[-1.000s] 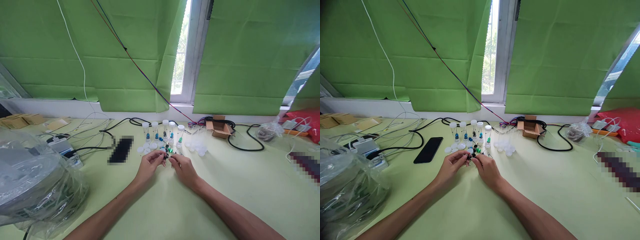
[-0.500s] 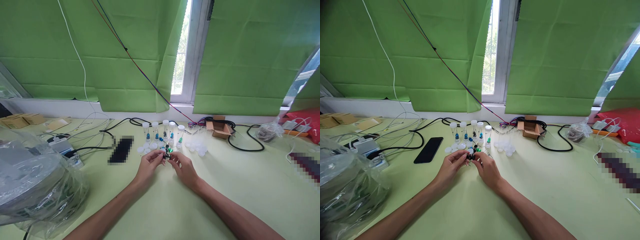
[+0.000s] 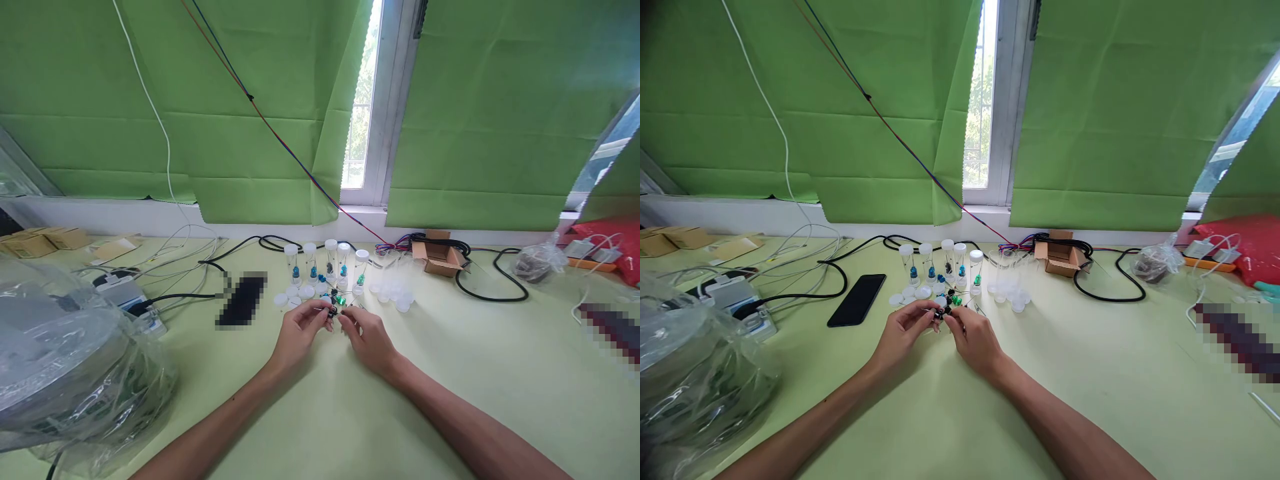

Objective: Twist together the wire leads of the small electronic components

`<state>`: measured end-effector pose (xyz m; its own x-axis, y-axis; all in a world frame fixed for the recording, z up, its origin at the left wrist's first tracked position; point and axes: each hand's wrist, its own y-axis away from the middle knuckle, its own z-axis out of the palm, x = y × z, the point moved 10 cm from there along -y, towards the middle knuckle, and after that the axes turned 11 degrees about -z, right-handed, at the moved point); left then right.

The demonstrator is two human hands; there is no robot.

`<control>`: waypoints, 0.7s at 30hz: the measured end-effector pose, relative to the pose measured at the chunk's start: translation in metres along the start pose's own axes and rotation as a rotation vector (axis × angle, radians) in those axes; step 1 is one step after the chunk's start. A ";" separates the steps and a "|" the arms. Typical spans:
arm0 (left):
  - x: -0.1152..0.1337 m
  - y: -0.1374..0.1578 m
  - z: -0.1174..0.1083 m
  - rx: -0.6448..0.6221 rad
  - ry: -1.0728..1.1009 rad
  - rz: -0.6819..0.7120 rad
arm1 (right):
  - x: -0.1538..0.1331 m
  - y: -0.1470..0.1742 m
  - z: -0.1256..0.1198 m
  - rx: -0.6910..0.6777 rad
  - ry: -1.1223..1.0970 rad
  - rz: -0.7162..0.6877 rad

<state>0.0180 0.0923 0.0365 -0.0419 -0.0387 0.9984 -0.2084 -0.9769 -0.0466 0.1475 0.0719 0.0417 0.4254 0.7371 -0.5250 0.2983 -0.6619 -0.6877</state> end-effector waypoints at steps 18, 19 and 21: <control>0.009 0.004 -0.001 0.061 0.060 0.004 | -0.006 0.001 -0.007 0.095 -0.032 -0.077; 0.009 0.004 -0.001 0.061 0.059 0.008 | -0.007 0.001 -0.007 0.094 -0.031 -0.080; 0.010 0.004 0.000 0.054 0.054 0.023 | -0.007 0.001 -0.007 0.090 -0.033 -0.082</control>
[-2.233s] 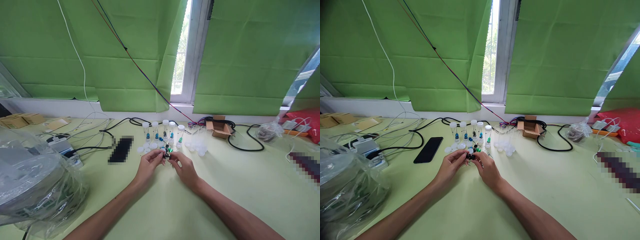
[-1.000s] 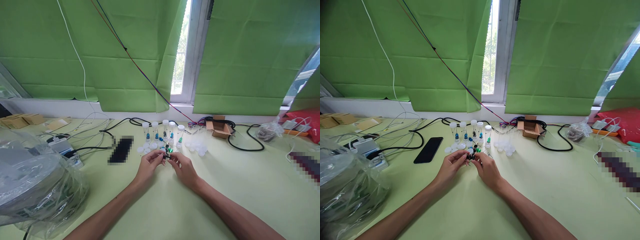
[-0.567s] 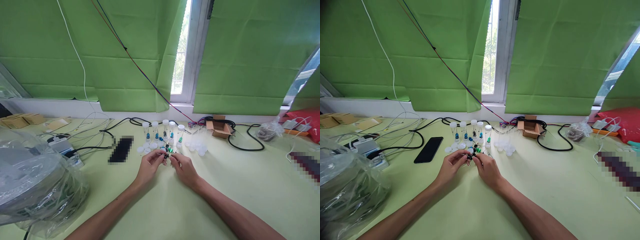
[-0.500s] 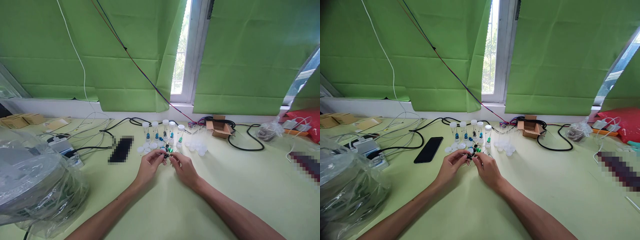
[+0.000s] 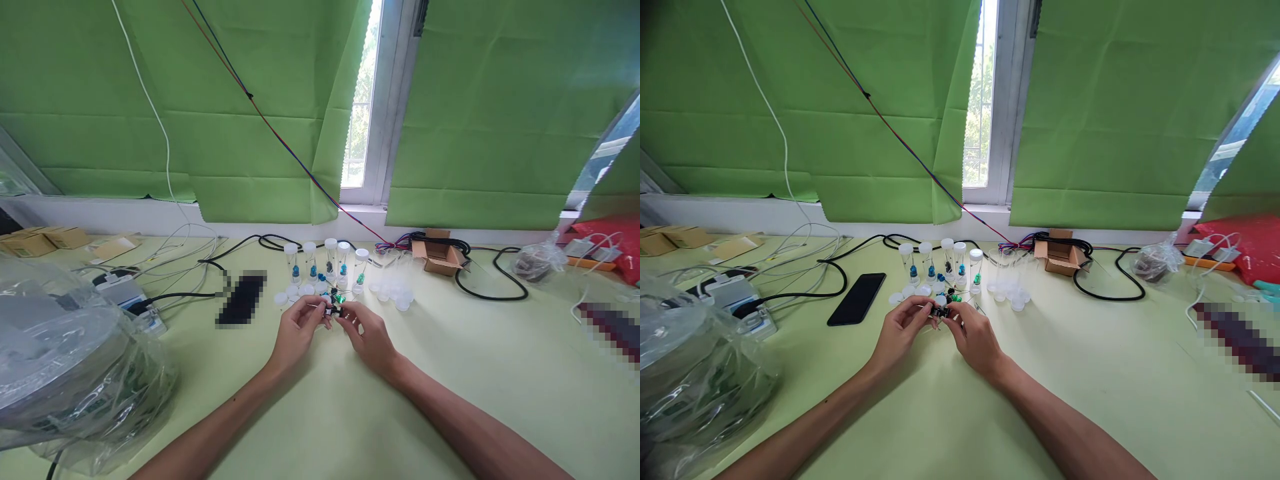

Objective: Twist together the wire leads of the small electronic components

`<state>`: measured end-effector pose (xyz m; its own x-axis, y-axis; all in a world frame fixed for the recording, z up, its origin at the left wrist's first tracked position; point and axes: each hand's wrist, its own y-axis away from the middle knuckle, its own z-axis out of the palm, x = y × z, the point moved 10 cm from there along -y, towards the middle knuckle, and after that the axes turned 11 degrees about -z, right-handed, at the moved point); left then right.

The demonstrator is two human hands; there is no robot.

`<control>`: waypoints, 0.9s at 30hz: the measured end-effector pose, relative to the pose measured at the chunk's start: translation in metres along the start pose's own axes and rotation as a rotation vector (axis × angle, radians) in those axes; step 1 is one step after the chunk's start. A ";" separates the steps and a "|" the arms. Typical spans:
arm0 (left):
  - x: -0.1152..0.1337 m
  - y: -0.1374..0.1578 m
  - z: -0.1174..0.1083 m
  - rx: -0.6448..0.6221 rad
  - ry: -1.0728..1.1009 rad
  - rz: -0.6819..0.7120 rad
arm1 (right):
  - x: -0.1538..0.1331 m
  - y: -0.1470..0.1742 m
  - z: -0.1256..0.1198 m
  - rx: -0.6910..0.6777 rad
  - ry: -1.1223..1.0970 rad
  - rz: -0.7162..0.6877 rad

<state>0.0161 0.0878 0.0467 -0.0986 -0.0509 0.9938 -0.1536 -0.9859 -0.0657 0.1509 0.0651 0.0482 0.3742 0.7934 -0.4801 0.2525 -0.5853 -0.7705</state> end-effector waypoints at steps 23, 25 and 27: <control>0.004 0.004 -0.001 0.036 -0.091 0.065 | 0.004 0.001 0.004 -0.062 0.037 0.043; 0.004 0.003 -0.001 0.043 -0.099 0.068 | 0.004 0.000 0.004 -0.063 0.034 0.049; 0.004 0.003 -0.001 0.046 -0.106 0.073 | 0.003 0.000 0.003 -0.052 0.030 0.060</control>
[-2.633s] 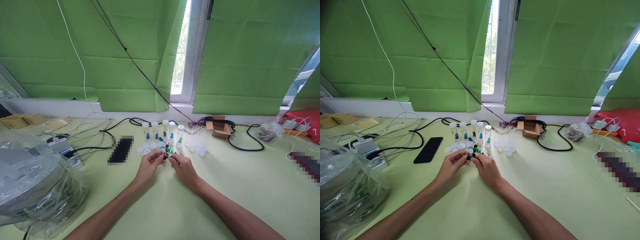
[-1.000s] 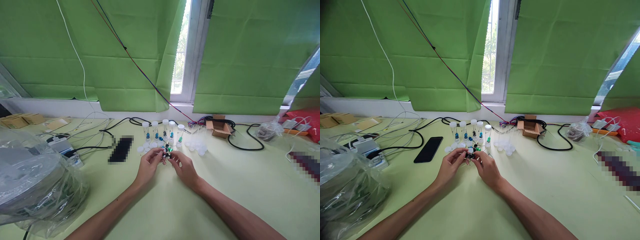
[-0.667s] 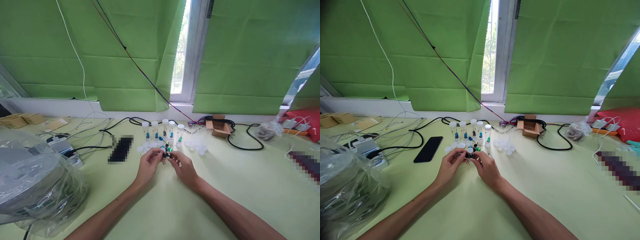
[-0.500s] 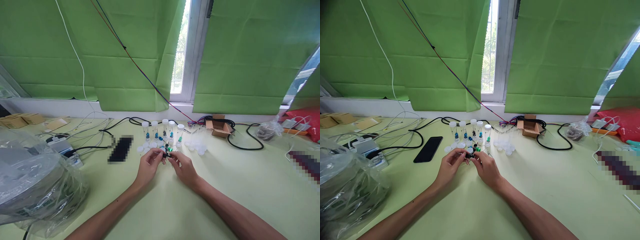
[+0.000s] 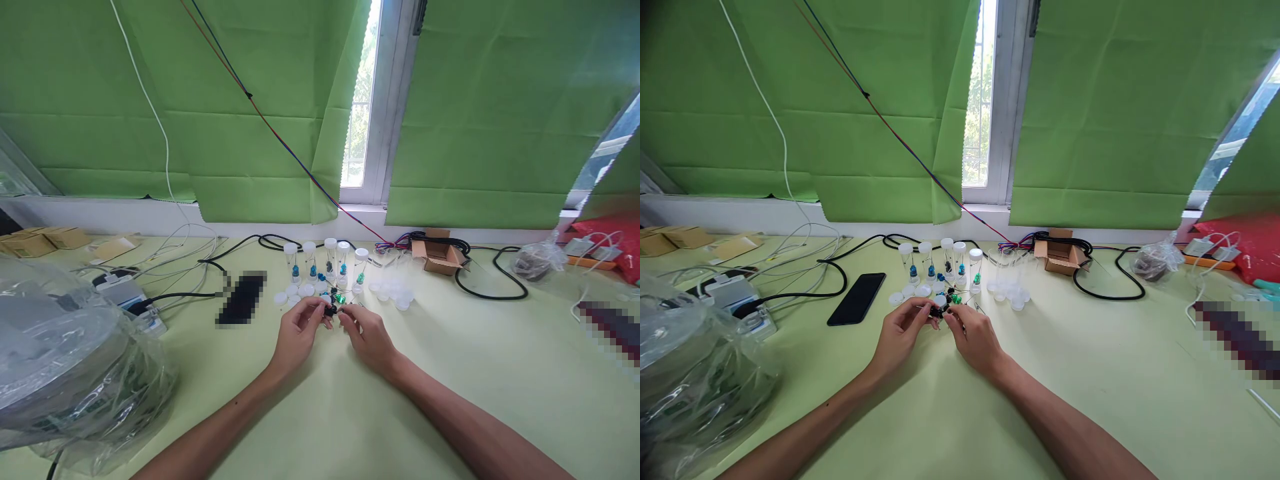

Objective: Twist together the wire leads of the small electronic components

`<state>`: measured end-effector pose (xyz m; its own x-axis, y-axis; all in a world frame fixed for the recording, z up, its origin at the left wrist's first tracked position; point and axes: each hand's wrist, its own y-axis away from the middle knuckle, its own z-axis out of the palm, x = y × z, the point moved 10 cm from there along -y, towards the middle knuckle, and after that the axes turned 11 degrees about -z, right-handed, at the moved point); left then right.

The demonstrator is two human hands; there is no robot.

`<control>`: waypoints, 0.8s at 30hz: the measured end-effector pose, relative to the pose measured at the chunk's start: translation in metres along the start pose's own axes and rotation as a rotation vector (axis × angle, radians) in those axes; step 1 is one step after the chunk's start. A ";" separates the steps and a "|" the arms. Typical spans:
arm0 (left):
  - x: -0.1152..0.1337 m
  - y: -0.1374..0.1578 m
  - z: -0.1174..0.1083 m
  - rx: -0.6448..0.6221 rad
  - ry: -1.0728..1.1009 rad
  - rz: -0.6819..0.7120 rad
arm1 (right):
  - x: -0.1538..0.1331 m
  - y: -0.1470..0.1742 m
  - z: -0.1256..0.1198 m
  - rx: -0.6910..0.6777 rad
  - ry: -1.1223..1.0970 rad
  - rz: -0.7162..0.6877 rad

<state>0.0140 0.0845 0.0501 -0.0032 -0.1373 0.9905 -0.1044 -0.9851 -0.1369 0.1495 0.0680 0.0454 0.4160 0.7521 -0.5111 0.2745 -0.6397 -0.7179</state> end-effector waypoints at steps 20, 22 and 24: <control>0.001 0.001 0.000 -0.005 -0.004 0.012 | 0.000 0.002 0.003 0.002 -0.049 -0.034; 0.001 0.001 -0.001 -0.003 -0.008 0.010 | -0.001 0.001 0.003 -0.007 -0.052 -0.030; 0.000 0.001 -0.001 -0.005 -0.014 0.009 | -0.001 0.001 0.002 -0.012 -0.043 -0.026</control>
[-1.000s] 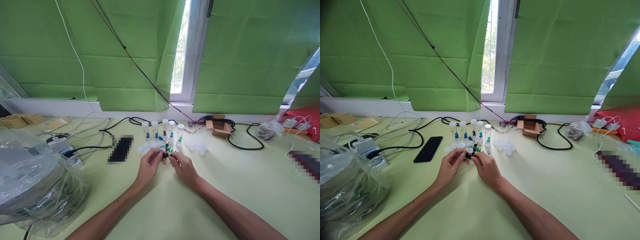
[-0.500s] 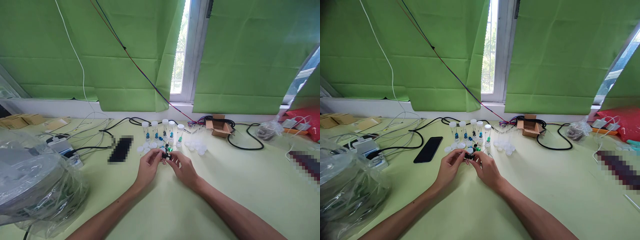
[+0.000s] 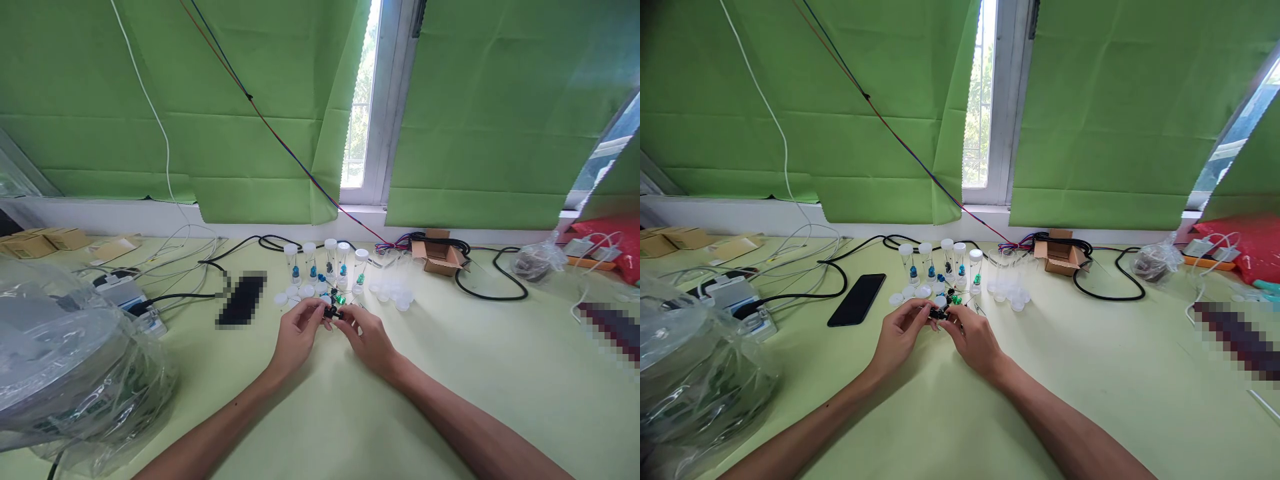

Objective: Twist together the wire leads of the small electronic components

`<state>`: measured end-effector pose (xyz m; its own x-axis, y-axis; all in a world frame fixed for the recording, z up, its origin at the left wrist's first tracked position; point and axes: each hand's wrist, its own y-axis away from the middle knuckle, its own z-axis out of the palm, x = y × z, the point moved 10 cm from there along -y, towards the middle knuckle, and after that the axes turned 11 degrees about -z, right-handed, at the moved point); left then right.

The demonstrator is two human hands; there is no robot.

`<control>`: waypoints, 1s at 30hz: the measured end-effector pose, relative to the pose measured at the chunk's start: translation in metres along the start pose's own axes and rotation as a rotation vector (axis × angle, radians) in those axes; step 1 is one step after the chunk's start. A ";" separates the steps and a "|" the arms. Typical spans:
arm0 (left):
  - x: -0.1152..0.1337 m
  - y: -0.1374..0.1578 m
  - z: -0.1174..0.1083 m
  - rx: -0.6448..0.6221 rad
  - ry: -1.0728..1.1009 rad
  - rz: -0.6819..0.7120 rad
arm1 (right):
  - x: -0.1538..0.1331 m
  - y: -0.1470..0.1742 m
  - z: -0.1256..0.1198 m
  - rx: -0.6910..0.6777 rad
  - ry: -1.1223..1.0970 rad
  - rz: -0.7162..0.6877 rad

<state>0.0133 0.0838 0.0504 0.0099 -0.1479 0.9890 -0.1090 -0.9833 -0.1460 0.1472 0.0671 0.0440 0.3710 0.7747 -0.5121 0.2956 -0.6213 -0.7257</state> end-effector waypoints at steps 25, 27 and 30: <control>0.001 -0.002 -0.002 -0.006 -0.023 0.042 | -0.002 0.001 0.005 -0.044 0.005 0.007; 0.001 -0.001 -0.002 -0.003 -0.025 0.045 | -0.001 0.001 0.006 -0.056 0.023 0.014; 0.001 -0.001 -0.001 -0.002 -0.029 0.043 | 0.000 0.000 0.007 -0.076 0.052 0.022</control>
<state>0.0119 0.0852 0.0514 0.0334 -0.1934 0.9805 -0.1119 -0.9756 -0.1887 0.1412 0.0679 0.0405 0.4232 0.7547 -0.5014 0.3522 -0.6469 -0.6764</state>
